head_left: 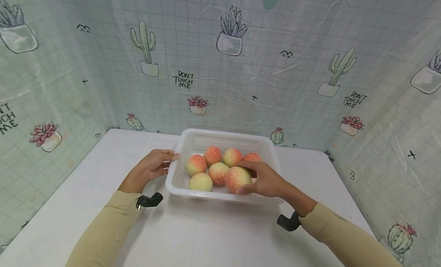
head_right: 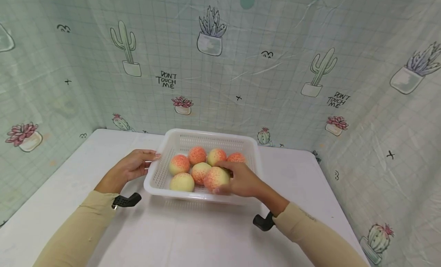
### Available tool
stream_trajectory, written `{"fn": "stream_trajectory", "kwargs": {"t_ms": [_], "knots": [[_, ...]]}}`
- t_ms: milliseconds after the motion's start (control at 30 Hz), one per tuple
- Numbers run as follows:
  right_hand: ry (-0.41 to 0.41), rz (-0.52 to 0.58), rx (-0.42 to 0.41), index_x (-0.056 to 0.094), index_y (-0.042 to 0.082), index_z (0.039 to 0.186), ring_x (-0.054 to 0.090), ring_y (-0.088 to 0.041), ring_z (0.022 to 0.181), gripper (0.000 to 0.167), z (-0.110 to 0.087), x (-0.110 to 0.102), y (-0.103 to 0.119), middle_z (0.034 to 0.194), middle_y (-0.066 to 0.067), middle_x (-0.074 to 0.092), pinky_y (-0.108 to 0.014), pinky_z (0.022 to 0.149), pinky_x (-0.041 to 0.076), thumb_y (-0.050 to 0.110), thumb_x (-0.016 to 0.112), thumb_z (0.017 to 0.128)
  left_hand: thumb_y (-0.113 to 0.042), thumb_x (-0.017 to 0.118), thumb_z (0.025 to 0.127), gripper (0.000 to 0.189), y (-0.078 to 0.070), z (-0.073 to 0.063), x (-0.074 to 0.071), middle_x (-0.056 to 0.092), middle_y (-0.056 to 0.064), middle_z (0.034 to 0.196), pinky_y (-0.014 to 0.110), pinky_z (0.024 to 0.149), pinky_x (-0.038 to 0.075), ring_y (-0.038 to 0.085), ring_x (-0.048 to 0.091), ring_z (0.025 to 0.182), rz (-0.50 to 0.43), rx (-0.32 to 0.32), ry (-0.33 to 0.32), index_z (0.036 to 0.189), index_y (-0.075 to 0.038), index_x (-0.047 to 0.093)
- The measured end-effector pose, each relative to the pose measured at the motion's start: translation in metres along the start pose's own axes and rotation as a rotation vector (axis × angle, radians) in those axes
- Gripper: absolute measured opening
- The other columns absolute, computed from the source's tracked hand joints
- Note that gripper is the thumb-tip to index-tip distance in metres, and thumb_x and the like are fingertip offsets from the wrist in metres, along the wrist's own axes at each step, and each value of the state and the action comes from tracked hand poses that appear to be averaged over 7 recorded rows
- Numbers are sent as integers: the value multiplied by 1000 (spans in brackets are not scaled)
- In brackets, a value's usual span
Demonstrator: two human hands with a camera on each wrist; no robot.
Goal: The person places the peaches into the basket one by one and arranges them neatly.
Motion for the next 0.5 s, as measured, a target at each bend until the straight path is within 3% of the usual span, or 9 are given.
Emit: {"fn": "stream_trajectory", "kwargs": {"t_ms": [267,500], "knots": [[26,-71,-17,63,12,141,62,-19,113,69,13,13,3,133,-4,68,-38,97,57,21,90,79,-22,71,100,54,1,2,-2,66,10,133,35,87,63,20,67,105,0,-1,-6,147,-1,54],[88,-150,-20,63,15,141,61,-20,116,65,18,21,4,133,-3,68,-44,101,56,26,87,82,-22,71,100,53,0,1,-1,68,9,130,35,87,63,19,68,104,1,1,-8,146,0,55]]}}
Point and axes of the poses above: each hand's wrist, its own z-axis towards the middle knuckle, its own x-axis out of the palm, y = z × x, the point moved 8 cm from there along z, towards the middle knuckle
